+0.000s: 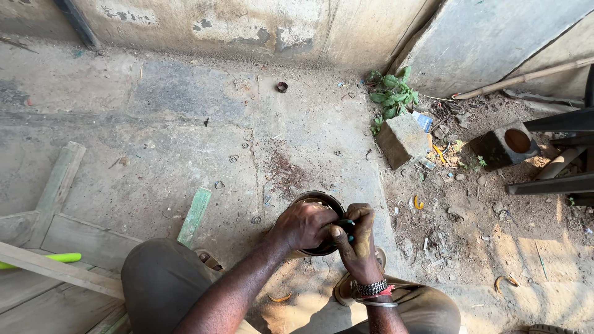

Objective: The person sits on the ground and uses pliers to cut thin, light-colored strips from a bundle inside a metal can. The cut pieces fall into the can as the person repeatedly reaches in, selects a strip, and cuts it.

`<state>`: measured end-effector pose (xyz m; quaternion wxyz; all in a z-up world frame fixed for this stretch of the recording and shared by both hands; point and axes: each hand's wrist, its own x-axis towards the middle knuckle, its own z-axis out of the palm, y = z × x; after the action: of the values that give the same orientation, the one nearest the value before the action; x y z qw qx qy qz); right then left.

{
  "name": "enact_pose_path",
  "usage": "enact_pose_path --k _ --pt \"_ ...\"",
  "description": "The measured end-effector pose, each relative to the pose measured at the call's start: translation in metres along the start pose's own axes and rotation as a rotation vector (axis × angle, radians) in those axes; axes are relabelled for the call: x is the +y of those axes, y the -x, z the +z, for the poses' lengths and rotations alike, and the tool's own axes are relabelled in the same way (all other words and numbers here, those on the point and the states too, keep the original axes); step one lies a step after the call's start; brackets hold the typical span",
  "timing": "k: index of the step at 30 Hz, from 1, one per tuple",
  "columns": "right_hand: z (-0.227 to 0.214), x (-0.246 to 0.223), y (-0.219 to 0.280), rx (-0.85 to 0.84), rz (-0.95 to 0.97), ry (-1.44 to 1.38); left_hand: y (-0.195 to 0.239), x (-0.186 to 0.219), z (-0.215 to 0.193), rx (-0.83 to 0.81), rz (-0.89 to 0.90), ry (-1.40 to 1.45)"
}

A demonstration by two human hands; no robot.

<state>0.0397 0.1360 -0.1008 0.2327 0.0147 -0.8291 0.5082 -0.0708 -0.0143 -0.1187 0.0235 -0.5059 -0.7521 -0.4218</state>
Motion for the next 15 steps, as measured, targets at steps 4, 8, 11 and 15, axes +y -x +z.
enact_pose_path --k 4,8,11,15 --pt "-0.001 -0.012 0.014 0.069 0.067 0.132 0.003 0.002 -0.001 0.075 -0.07 0.039" --pt "-0.006 -0.029 0.022 0.02 0.122 0.169 0.0 0.0 -0.002 0.074 -0.02 0.015" --pt "-0.009 -0.034 0.027 -0.007 0.179 0.145 0.005 -0.003 0.005 0.063 0.044 0.005" --pt "-0.015 -0.034 0.029 -0.05 -0.011 0.205 0.002 -0.006 0.012 0.038 -0.187 -0.063"
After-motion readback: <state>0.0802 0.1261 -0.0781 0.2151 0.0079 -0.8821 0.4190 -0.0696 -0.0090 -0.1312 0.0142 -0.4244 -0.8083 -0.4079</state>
